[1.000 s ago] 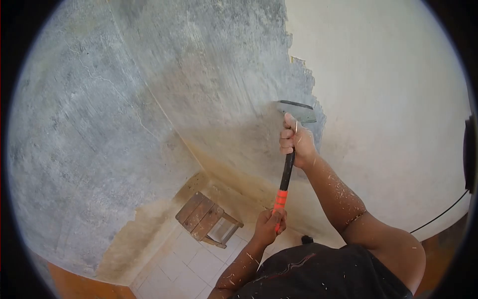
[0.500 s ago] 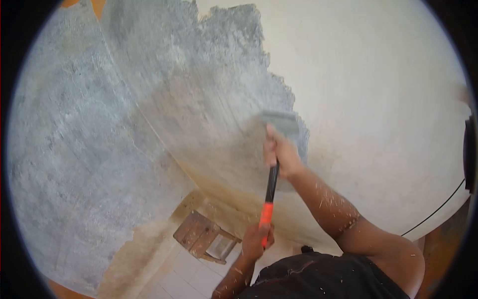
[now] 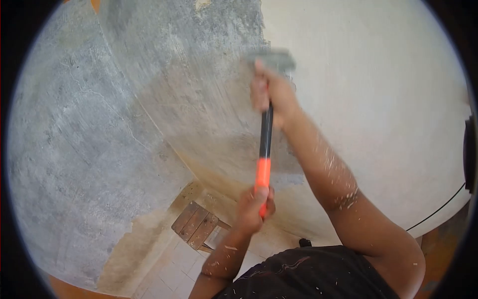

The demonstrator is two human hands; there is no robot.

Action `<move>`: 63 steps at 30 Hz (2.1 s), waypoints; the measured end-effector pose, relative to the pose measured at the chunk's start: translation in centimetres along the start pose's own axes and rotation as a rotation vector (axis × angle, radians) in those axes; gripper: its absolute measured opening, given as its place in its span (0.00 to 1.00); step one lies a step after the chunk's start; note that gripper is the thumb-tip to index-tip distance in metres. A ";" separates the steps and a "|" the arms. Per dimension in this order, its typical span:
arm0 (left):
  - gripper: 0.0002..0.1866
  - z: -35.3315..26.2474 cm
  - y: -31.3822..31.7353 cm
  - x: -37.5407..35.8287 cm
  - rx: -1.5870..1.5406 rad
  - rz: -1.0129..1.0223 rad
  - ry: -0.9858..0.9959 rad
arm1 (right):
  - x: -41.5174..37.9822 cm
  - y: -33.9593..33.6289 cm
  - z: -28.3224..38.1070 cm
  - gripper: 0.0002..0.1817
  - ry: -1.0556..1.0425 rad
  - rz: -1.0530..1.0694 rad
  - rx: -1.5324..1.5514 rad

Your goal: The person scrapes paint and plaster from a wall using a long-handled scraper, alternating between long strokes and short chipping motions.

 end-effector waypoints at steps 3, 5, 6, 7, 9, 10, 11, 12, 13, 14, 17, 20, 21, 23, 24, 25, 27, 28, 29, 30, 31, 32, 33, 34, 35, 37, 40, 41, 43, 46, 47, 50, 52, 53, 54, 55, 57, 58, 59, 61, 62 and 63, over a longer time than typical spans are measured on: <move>0.19 5.7 -2.0 -3.7 0.029 -0.085 -0.156 | -3.3 -4.7 -6.9 0.21 0.097 -0.243 -0.132; 0.19 5.9 -2.9 -3.0 0.056 -0.038 -0.116 | -2.7 -5.2 -6.7 0.21 0.102 -0.249 -0.097; 0.19 5.7 -2.9 -3.2 0.068 -0.002 -0.101 | -3.2 -5.0 -6.9 0.20 0.129 -0.276 -0.058; 0.18 4.4 -2.9 -1.8 0.108 -0.037 -0.094 | -2.5 -3.8 -5.4 0.20 0.072 -0.158 -0.012; 0.18 -0.8 -2.1 2.1 0.237 -0.023 0.074 | 0.2 -0.3 0.6 0.19 -0.085 0.089 0.055; 0.18 -3.8 -1.4 3.2 0.283 0.002 0.121 | 0.8 1.8 3.5 0.19 -0.185 0.221 0.073; 0.18 -5.6 -0.8 3.2 0.274 -0.007 0.120 | 1.0 3.7 5.4 0.18 -0.230 0.226 0.080; 0.18 -7.2 -0.2 3.2 0.253 -0.018 0.136 | 1.2 5.0 6.6 0.17 -0.283 0.236 0.082; 0.18 -8.1 0.2 3.4 0.239 -0.021 0.156 | 1.1 5.0 6.4 0.17 -0.288 0.242 0.076; 0.18 -7.7 0.3 3.1 0.242 -0.010 0.164 | 0.8 4.3 5.4 0.18 -0.238 0.205 0.101; 0.18 -1.8 -0.8 -0.8 0.157 -0.004 0.001 | -1.2 -0.9 -0.5 0.19 -0.024 0.080 0.129; 0.19 3.7 -4.6 -4.0 0.209 -0.009 -0.112 | -3.7 -4.6 -5.0 0.20 0.025 -0.025 0.135; 0.19 2.8 -4.7 -3.8 0.218 -0.011 -0.110 | -4.0 -4.6 -5.1 0.19 0.077 -0.051 0.181; 0.18 -0.4 -4.5 -4.4 0.521 -0.105 -0.052 | -4.0 -4.4 -5.4 0.18 0.134 -0.069 0.261; 0.17 -2.4 -5.0 -4.8 0.442 -0.155 -0.007 | -3.5 -3.6 -5.3 0.18 0.141 -0.084 0.276; 0.16 -4.4 -5.3 -5.2 0.355 -0.212 0.040 | -2.9 -2.5 -4.9 0.18 0.119 -0.048 0.345; 0.15 -7.6 -3.1 -5.8 0.346 -0.198 0.065 | -1.7 -1.3 -4.5 0.18 0.119 -0.020 0.391; 0.15 -8.4 -2.4 -6.1 0.355 -0.172 0.102 | -1.1 -0.8 -4.3 0.17 0.115 0.026 0.443; 0.15 -8.0 -2.3 -6.3 0.350 -0.183 0.098 | -1.0 -0.5 -4.4 0.17 0.105 0.076 0.503; 0.13 -7.1 -2.4 -6.1 0.336 -0.202 0.046 | -1.2 -0.4 -4.7 0.17 0.111 0.079 0.506; 0.12 -6.2 -2.6 -5.7 0.325 -0.217 -0.001 | -1.4 -1.0 -5.0 0.16 0.085 -0.018 0.394; 0.11 -4.4 -3.3 -5.3 0.331 -0.191 -0.039 | -1.8 -1.7 -5.4 0.16 0.055 -0.116 0.282; 0.11 -1.8 -4.3 -5.1 0.333 -0.163 -0.079 | -2.4 -2.9 -6.2 0.16 0.058 -0.168 0.253; 0.09 1.2 -5.4 -5.2 0.246 -0.152 -0.095 | -3.2 -4.0 -7.2 0.17 0.063 -0.233 0.189; 0.09 3.9 -6.2 -5.6 0.159 -0.140 -0.114 | -4.1 -5.1 -8.2 0.17 0.068 -0.301 0.126; 0.08 7.1 -5.9 -6.6 0.224 -0.111 -0.200 | -6.0 -8.0 -10.3 0.18 0.156 -0.413 0.048; 0.08 10.6 -5.1 -7.5 0.201 -0.047 -0.324 | -8.2 -10.6 -11.5 0.19 0.246 -0.412 0.037; 0.09 11.0 -5.1 -7.4 0.231 0.009 -0.314 | -8.3 -11.2 -11.4 0.19 0.234 -0.418 0.004; 0.10 10.4 -5.0 -6.1 0.276 0.023 -0.280 | -8.1 -9.6 -9.4 0.19 0.157 -0.416 -0.017; 0.12 8.8 -4.5 -4.0 0.301 0.086 -0.206 | -7.7 -7.9 -6.0 0.20 0.085 -0.370 0.016; 0.12 8.4 -4.1 -3.8 0.282 0.133 -0.160 | -7.8 -7.7 -5.5 0.20 0.086 -0.319 0.068; 0.11 11.3 -4.3 -5.2 0.170 0.159 -0.235 | -8.8 -9.5 -7.5 0.20 0.136 -0.304 0.070; 0.11 13.9 -4.4 -7.3 0.069 0.146 -0.312 | -9.9 -12.2 -10.6 0.21 0.175 -0.348 0.048; 0.11 15.4 -4.7 -8.7 -0.032 0.116 -0.392 | -10.7 -13.7 -12.3 0.21 0.236 -0.365 0.096; 0.14 17.1 -5.2 -9.7 -0.158 0.111 -0.433 | -11.2 -14.5 -13.5 0.21 0.296 -0.380 0.145; 0.16 18.2 -5.4 -10.5 -0.279 0.061 -0.441 | -11.3 -14.6 -14.0 0.21 0.286 -0.384 0.147; 0.18 18.9 -5.7 -10.4 -0.402 0.005 -0.451 | -11.5 -14.7 -14.7 0.21 0.331 -0.453 0.110; 0.20 18.5 -5.8 -9.8 -0.410 -0.024 -0.425 | -11.2 -14.4 -14.6 0.21 0.339 -0.459 0.116; 0.22 18.0 -5.7 -9.0 -0.419 -0.058 -0.401 | -10.3 -13.5 -13.2 0.21 0.284 -0.415 0.090; 0.23 15.8 -5.1 -6.3 -0.374 -0.126 -0.368 | -8.6 -11.3 -10.3 0.21 0.187 -0.360 0.042; 0.23 14.9 -4.8 -5.3 -0.380 -0.142 -0.375 | -8.0 -10.3 -9.0 0.21 0.143 -0.347 0.015; 0.23 14.0 -4.4 -4.2 -0.318 -0.137 -0.343 | -7.9 -9.7 -8.7 0.21 0.159 -0.349 0.016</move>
Point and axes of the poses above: each hand's wrist, its own x-axis towards the middle knuckle, its own y-axis out of the palm, z = x × y, the point moved 3 cm from there along x, towards the middle knuckle, and after that the axes turned 5 degrees about y, right-handed, at the moved point
